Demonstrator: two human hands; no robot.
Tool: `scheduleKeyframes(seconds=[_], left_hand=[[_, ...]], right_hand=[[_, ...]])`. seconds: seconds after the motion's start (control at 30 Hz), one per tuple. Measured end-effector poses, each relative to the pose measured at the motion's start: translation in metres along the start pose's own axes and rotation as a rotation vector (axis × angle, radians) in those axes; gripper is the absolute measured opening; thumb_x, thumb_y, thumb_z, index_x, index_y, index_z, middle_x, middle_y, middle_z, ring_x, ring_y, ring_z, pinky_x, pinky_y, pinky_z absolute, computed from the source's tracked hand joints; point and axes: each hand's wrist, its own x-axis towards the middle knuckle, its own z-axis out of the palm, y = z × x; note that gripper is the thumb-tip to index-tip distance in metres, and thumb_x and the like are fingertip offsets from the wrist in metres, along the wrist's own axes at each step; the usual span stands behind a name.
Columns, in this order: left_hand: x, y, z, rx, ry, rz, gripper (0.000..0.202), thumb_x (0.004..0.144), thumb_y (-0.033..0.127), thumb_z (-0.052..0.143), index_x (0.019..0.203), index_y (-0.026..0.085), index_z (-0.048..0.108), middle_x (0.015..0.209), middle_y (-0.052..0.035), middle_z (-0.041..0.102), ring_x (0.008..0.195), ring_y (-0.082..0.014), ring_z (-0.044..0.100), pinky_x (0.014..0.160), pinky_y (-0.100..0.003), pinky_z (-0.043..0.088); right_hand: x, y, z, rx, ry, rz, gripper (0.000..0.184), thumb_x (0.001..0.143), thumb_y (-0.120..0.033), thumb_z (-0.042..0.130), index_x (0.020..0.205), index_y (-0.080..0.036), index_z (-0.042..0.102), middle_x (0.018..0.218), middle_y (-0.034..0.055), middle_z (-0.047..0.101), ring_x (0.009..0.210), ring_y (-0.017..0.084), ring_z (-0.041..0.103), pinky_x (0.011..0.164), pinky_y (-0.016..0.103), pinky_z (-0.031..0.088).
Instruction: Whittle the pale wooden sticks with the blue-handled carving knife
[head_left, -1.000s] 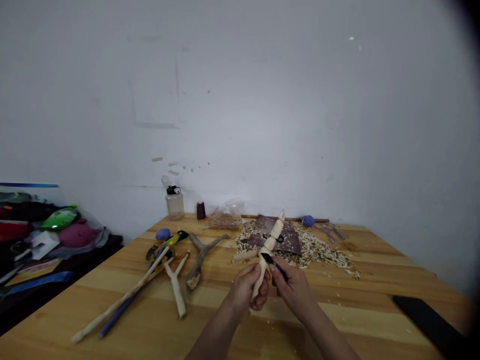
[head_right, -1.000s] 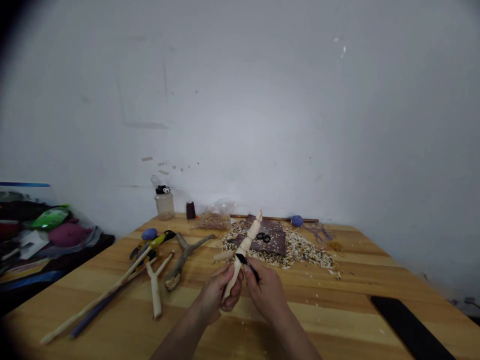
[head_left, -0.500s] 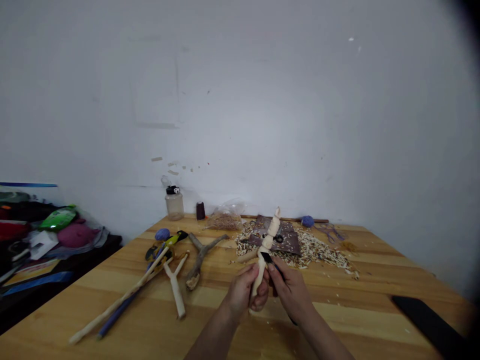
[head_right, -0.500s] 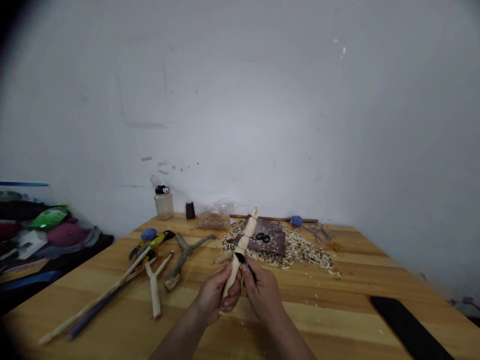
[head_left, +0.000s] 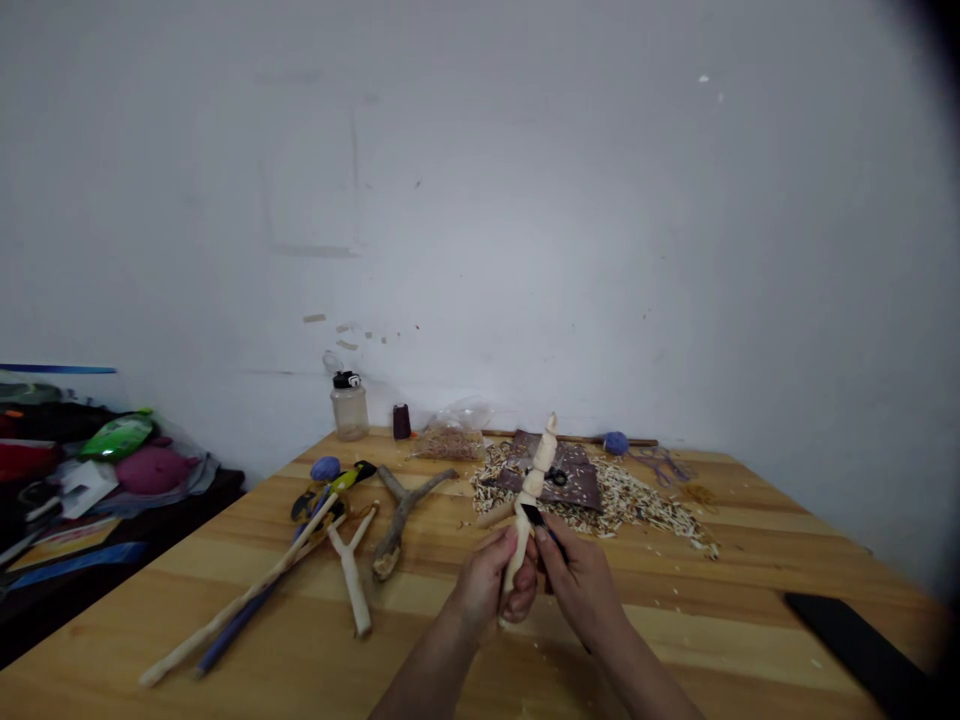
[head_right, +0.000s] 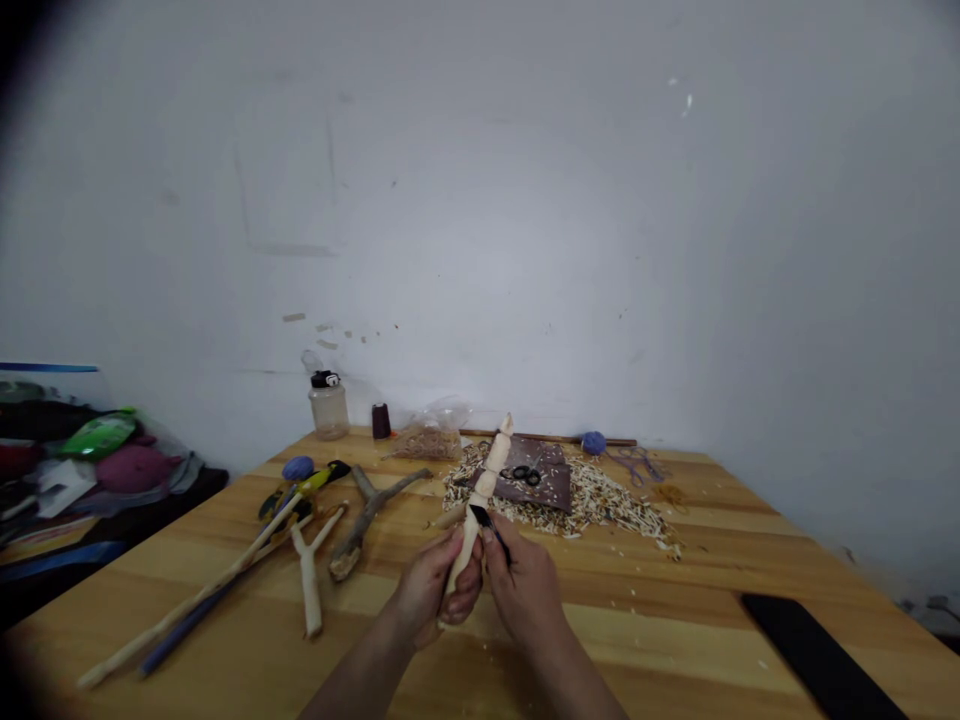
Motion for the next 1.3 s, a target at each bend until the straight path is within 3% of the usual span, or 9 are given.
scheduleKeyframes(seconds=[0.2, 0.37, 0.63, 0.87, 1.03, 1.13, 1.23, 1.3], left_hand=[[-0.001, -0.005, 0.003, 0.158, 0.141, 0.036, 0.044, 0.072, 0.061, 0.058, 0.074, 0.018, 0.047, 0.045, 0.0091, 0.041, 0.029, -0.0022, 0.028, 0.03, -0.012, 0.016], [-0.003, -0.004, 0.005, 0.279, 0.144, -0.005, 0.048, 0.069, 0.067, 0.056, 0.072, 0.02, 0.045, 0.046, 0.0098, 0.039, 0.031, -0.0022, 0.026, 0.029, -0.012, 0.017], [-0.003, -0.004, 0.003, 0.4, 0.132, -0.043, 0.049, 0.07, 0.069, 0.051, 0.071, 0.021, 0.041, 0.046, 0.011, 0.035, 0.031, -0.0029, 0.024, 0.03, -0.014, 0.015], [-0.001, -0.008, 0.001, 0.652, 0.195, 0.069, 0.041, 0.08, 0.062, 0.043, 0.072, 0.022, 0.042, 0.046, 0.0105, 0.031, 0.035, -0.0056, 0.022, 0.035, -0.019, 0.017], [-0.002, -0.005, -0.001, 1.007, 0.241, 0.206, 0.036, 0.088, 0.05, 0.035, 0.069, 0.021, 0.044, 0.053, 0.0048, 0.039, 0.047, -0.0115, 0.036, 0.047, -0.024, 0.027], [-0.004, 0.001, 0.002, 1.217, 0.25, 0.269, 0.033, 0.09, 0.042, 0.032, 0.076, 0.019, 0.05, 0.065, -0.0029, 0.053, 0.061, -0.0176, 0.048, 0.059, -0.029, 0.033], [-0.005, 0.004, 0.005, 1.358, 0.228, 0.261, 0.034, 0.092, 0.037, 0.027, 0.094, 0.016, 0.054, 0.083, -0.0122, 0.062, 0.077, -0.0239, 0.056, 0.068, -0.033, 0.036], [-0.006, 0.004, 0.006, 1.467, 0.249, 0.206, 0.037, 0.092, 0.036, 0.024, 0.099, 0.015, 0.053, 0.085, -0.0146, 0.064, 0.078, -0.0255, 0.059, 0.068, -0.034, 0.037]], right_hand=[[-0.002, -0.002, 0.001, -0.185, 0.057, 0.007, 0.045, 0.091, -0.048, 0.03, 0.115, -0.023, 0.059, 0.063, 0.0007, 0.065, 0.051, 0.016, 0.057, 0.05, 0.023, 0.038], [0.001, -0.003, -0.008, -0.212, 0.001, -0.075, 0.041, 0.092, -0.044, 0.03, 0.106, -0.022, 0.061, 0.066, 0.0013, 0.065, 0.058, 0.016, 0.059, 0.056, 0.023, 0.039], [0.003, -0.002, -0.017, -0.32, -0.072, -0.109, 0.036, 0.091, -0.04, 0.03, 0.086, -0.023, 0.06, 0.061, 0.0007, 0.062, 0.054, 0.015, 0.056, 0.052, 0.023, 0.034], [0.003, -0.001, -0.016, -0.379, -0.099, -0.065, 0.036, 0.091, -0.039, 0.028, 0.087, -0.022, 0.059, 0.062, 0.0017, 0.062, 0.056, 0.016, 0.056, 0.054, 0.024, 0.032], [0.003, 0.0, -0.013, -0.467, -0.097, -0.07, 0.033, 0.092, -0.036, 0.03, 0.088, -0.022, 0.059, 0.064, 0.0026, 0.064, 0.057, 0.017, 0.058, 0.052, 0.024, 0.029], [0.002, -0.003, -0.014, -0.515, -0.102, -0.085, 0.032, 0.092, -0.035, 0.03, 0.087, -0.022, 0.059, 0.066, 0.0029, 0.066, 0.057, 0.017, 0.059, 0.051, 0.024, 0.028], [0.001, -0.007, -0.016, -0.577, -0.117, -0.093, 0.028, 0.092, -0.032, 0.033, 0.09, -0.021, 0.059, 0.069, 0.0036, 0.068, 0.058, 0.017, 0.061, 0.051, 0.024, 0.027], [0.001, -0.009, -0.017, -0.631, -0.124, -0.085, 0.026, 0.091, -0.03, 0.035, 0.092, -0.022, 0.06, 0.07, 0.0041, 0.069, 0.059, 0.017, 0.062, 0.05, 0.024, 0.026]])
